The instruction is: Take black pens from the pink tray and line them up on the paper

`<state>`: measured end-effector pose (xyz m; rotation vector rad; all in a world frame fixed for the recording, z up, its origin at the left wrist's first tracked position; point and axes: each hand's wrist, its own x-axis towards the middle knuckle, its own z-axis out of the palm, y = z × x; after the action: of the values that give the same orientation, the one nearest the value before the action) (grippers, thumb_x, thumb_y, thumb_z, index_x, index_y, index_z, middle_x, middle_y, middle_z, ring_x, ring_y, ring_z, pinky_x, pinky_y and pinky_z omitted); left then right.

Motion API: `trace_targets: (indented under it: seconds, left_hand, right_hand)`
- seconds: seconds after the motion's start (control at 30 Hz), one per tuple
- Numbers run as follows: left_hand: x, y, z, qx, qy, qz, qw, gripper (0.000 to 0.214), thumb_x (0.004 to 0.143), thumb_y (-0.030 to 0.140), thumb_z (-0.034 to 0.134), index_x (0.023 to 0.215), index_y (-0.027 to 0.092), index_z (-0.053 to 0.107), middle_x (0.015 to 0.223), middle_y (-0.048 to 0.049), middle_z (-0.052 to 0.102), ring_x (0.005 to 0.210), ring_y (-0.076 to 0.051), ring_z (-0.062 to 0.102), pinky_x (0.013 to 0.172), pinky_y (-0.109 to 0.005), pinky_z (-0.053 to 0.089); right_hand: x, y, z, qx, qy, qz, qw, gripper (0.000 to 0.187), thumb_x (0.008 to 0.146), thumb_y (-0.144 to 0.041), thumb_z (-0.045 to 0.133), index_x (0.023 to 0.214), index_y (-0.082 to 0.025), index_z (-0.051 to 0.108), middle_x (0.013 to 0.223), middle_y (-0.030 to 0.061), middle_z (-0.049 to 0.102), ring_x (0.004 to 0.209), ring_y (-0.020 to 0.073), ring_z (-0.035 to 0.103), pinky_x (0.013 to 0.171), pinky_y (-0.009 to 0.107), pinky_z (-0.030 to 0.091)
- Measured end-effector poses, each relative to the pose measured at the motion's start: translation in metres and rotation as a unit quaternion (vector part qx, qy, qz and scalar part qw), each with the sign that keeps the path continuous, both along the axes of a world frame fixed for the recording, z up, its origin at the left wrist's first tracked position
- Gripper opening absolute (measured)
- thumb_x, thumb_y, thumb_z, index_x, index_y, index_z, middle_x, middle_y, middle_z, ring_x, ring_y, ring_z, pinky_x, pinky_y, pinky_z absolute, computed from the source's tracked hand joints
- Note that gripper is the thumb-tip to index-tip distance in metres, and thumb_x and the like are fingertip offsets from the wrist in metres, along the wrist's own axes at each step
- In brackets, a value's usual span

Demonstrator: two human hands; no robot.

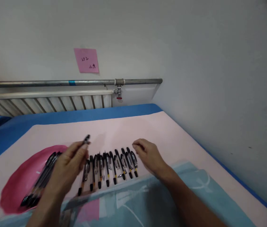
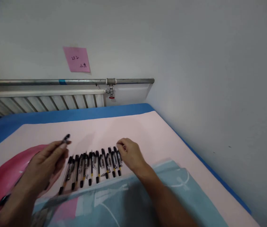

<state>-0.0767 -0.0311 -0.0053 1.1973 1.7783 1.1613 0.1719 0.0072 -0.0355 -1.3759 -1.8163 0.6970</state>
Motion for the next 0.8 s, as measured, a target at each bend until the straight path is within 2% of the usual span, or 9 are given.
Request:
trace_targets:
  seconds: [0.03, 0.1, 0.17, 0.23, 0.3, 0.47, 0.6, 0.7, 0.8]
  left_hand:
    - [0.016, -0.004, -0.002, -0.023, -0.099, -0.071, 0.992, 0.040, 0.069, 0.052, 0.056, 0.095, 0.023, 0.058, 0.059, 0.0058, 0.053, 0.040, -0.005, 0.037, 0.037, -0.017, 0.024]
    - [0.043, -0.011, -0.006, -0.075, -0.221, -0.152, 0.961, 0.038, 0.066, 0.050, 0.061, 0.092, 0.022, 0.057, 0.055, 0.0077, 0.048, 0.037, -0.003, 0.031, 0.036, -0.016, 0.019]
    - [0.061, -0.017, -0.008, -0.112, -0.278, -0.183, 0.936, 0.035, 0.067, 0.049, 0.063, 0.088, 0.022, 0.057, 0.052, 0.0080, 0.047, 0.037, -0.002, 0.030, 0.036, -0.015, 0.018]
    - [0.069, -0.021, -0.008, -0.143, -0.295, -0.209, 0.921, 0.032, 0.069, 0.047, 0.062, 0.086, 0.021, 0.057, 0.051, 0.0077, 0.046, 0.037, -0.002, 0.030, 0.036, -0.015, 0.019]
    - [0.070, -0.022, -0.009, -0.156, -0.305, -0.227, 0.912, 0.028, 0.071, 0.044, 0.061, 0.083, 0.019, 0.057, 0.052, 0.0071, 0.047, 0.037, -0.002, 0.031, 0.036, -0.015, 0.019]
    - [0.066, -0.018, -0.018, -0.140, -0.326, -0.264, 0.897, 0.024, 0.072, 0.039, 0.061, 0.078, 0.016, 0.057, 0.062, 0.0025, 0.056, 0.038, -0.001, 0.035, 0.036, -0.014, 0.021]
    - [0.065, -0.016, -0.023, -0.176, -0.310, -0.273, 0.894, 0.029, 0.070, 0.044, 0.061, 0.068, 0.016, 0.052, 0.056, 0.0051, 0.051, 0.032, 0.001, 0.023, 0.031, -0.014, 0.011]
    - [0.065, -0.015, -0.020, -0.180, -0.296, -0.271, 0.898, 0.032, 0.070, 0.048, 0.059, 0.071, 0.016, 0.052, 0.050, 0.0073, 0.046, 0.032, 0.001, 0.022, 0.031, -0.013, 0.011]
    - [0.066, -0.014, -0.018, -0.179, -0.285, -0.258, 0.906, 0.032, 0.071, 0.050, 0.057, 0.074, 0.018, 0.052, 0.048, 0.0084, 0.046, 0.030, 0.000, 0.022, 0.030, -0.014, 0.012]
  right_hand:
    - [-0.005, -0.006, 0.005, -0.011, 0.043, 0.024, 0.999, 0.018, 0.082, -0.026, 0.046, 0.081, -0.018, 0.063, 0.082, 0.0034, 0.062, 0.077, 0.0150, 0.055, 0.072, 0.026, 0.040]
    - [-0.017, -0.018, 0.015, -0.057, 0.125, 0.086, 0.987, 0.021, 0.083, -0.031, 0.047, 0.089, -0.021, 0.064, 0.088, 0.0026, 0.063, 0.081, 0.0149, 0.056, 0.074, 0.026, 0.041]
    - [-0.028, -0.028, 0.022, -0.108, 0.192, 0.137, 0.966, 0.022, 0.083, -0.033, 0.049, 0.095, -0.023, 0.065, 0.094, 0.0015, 0.062, 0.086, 0.0152, 0.056, 0.077, 0.026, 0.041]
    - [-0.035, -0.034, 0.025, -0.137, 0.250, 0.144, 0.948, 0.021, 0.082, -0.032, 0.051, 0.095, -0.024, 0.066, 0.096, 0.0011, 0.062, 0.090, 0.0156, 0.055, 0.080, 0.027, 0.041]
    - [-0.039, -0.035, 0.024, -0.153, 0.291, 0.124, 0.936, 0.019, 0.080, -0.030, 0.053, 0.089, -0.022, 0.067, 0.091, 0.0010, 0.063, 0.088, 0.0155, 0.056, 0.079, 0.026, 0.041]
    - [-0.035, -0.026, 0.015, -0.200, 0.348, 0.058, 0.914, 0.021, 0.078, -0.036, 0.055, 0.082, -0.018, 0.066, 0.066, -0.0007, 0.058, 0.061, 0.0116, 0.052, 0.058, 0.023, 0.041]
    - [-0.028, -0.015, 0.011, -0.163, 0.393, 0.017, 0.905, 0.023, 0.076, -0.038, 0.056, 0.077, -0.017, 0.065, 0.074, 0.0016, 0.059, 0.059, 0.0100, 0.051, 0.058, 0.022, 0.041]
    - [-0.022, -0.008, 0.010, -0.139, 0.481, -0.023, 0.866, 0.022, 0.074, -0.037, 0.058, 0.073, -0.016, 0.064, 0.076, 0.0035, 0.060, 0.063, 0.0116, 0.053, 0.060, 0.025, 0.044]
    - [-0.017, -0.006, 0.011, -0.164, 0.568, -0.043, 0.805, 0.016, 0.070, -0.032, 0.059, 0.070, -0.016, 0.059, 0.076, 0.0033, 0.060, 0.066, 0.0134, 0.056, 0.058, 0.027, 0.047]
